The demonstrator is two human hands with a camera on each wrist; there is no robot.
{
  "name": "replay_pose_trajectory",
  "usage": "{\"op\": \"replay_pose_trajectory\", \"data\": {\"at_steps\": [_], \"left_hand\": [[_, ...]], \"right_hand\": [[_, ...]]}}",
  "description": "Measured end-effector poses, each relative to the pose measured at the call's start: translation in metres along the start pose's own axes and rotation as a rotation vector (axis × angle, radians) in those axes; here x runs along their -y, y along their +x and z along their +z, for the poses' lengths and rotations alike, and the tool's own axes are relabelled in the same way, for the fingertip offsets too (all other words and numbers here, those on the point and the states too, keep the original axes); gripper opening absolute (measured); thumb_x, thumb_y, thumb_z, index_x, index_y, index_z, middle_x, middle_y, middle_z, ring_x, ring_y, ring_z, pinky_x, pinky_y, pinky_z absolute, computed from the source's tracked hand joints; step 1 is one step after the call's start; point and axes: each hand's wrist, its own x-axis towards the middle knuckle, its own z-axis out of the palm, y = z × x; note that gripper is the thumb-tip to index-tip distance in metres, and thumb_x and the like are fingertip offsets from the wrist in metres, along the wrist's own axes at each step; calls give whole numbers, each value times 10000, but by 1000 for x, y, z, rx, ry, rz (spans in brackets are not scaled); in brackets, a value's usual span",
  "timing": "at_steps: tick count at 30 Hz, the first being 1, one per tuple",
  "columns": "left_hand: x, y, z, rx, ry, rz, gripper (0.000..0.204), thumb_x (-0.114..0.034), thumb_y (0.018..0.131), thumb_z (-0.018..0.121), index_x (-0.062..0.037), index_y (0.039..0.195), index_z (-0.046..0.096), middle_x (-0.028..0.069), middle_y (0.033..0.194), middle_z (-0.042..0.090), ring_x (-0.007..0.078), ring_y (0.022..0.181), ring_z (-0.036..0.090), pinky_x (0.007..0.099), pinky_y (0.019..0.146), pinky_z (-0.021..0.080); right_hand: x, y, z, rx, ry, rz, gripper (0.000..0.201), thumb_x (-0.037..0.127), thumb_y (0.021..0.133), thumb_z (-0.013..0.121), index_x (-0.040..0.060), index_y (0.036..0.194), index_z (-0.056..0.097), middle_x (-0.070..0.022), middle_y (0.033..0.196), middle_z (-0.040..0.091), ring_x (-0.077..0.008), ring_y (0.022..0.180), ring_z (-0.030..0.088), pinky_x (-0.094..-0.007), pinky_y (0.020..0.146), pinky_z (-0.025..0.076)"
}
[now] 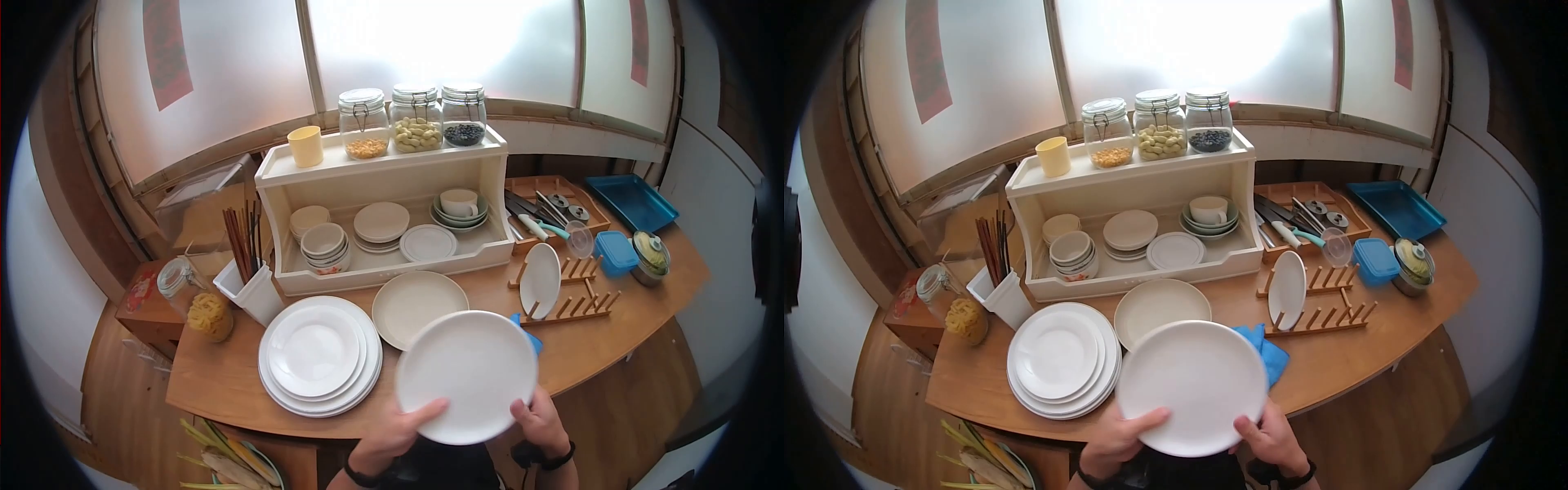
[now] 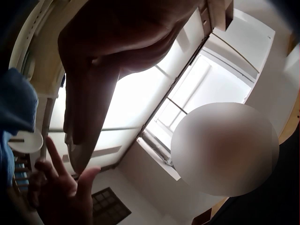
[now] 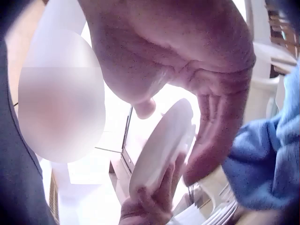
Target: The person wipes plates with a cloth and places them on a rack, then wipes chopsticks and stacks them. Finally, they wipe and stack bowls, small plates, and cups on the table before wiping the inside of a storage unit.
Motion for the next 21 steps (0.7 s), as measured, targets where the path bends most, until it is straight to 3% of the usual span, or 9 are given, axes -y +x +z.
{"op": "replay_pose_trajectory", "data": {"at_steps": [2, 6, 9, 10, 11, 14, 17, 21], "left_hand": [[9, 14, 12, 115, 108, -31, 615, -76, 961, 672, 22, 1481, 358, 180, 1351, 564, 247, 1187, 606, 391, 1028, 510], [9, 11, 31, 84, 190, -44, 718, -189, 975, 688, -31, 1548, 285, 193, 1340, 598, 254, 1205, 615, 376, 979, 539], [8, 13, 18, 49, 964, 387, 757, -226, 947, 723, -21, 1540, 300, 204, 1335, 610, 300, 1201, 628, 399, 985, 525], [5, 12, 17, 29, 1132, 461, 726, -256, 929, 734, -4, 1502, 366, 223, 1320, 614, 370, 1185, 622, 432, 978, 511], [3, 11, 15, 45, 1209, 459, 702, -263, 928, 732, -3, 1485, 392, 226, 1312, 618, 379, 1178, 620, 435, 974, 508], [7, 9, 13, 102, 1352, 422, 639, -282, 927, 725, -1, 1437, 461, 231, 1283, 632, 399, 1154, 618, 440, 962, 504], [12, 6, 13, 157, 1323, 361, 595, -288, 927, 721, -3, 1401, 503, 227, 1253, 649, 399, 1131, 626, 437, 953, 509], [6, 1, 15, 126, 1334, 352, 563, -278, 926, 722, -2, 1376, 526, 218, 1232, 663, 388, 1115, 639, 427, 946, 514]], "right_hand": [[2, 1, 0, -162, 226, 80, 410, 157, 968, 642, -79, 1293, 556, -112, 1060, 706, -169, 875, 676, -299, 796, 546], [37, 5, -42, -321, 90, -20, 343, 195, 943, 656, -80, 1147, 639, -112, 1002, 708, -146, 887, 653, -276, 775, 524], [68, 3, -78, -656, -256, -176, 331, 213, 935, 662, -81, 1088, 649, -106, 953, 700, -131, 863, 644, -286, 752, 512], [75, 9, -89, -765, -400, -268, 325, 214, 951, 637, -87, 1073, 644, -105, 902, 695, -131, 799, 650, -292, 692, 516], [83, 16, -95, -870, -548, -359, 324, 216, 967, 611, -93, 1059, 639, -104, 850, 690, -131, 735, 657, -298, 633, 520], [122, 36, -96, -800, -649, -275, 327, 216, 1002, 541, -92, 1054, 636, -111, 721, 667, -149, 580, 648, -313, 493, 499], [120, 66, -108, -792, -801, -357, 308, 191, 1005, 508, -84, 1061, 634, -138, 631, 642, -176, 464, 624, -329, 389, 455], [122, 91, -111, -671, -973, -251, 287, 167, 985, 515, -83, 1070, 628, -243, 697, 660, -317, 589, 684, -414, 522, 511]]}}
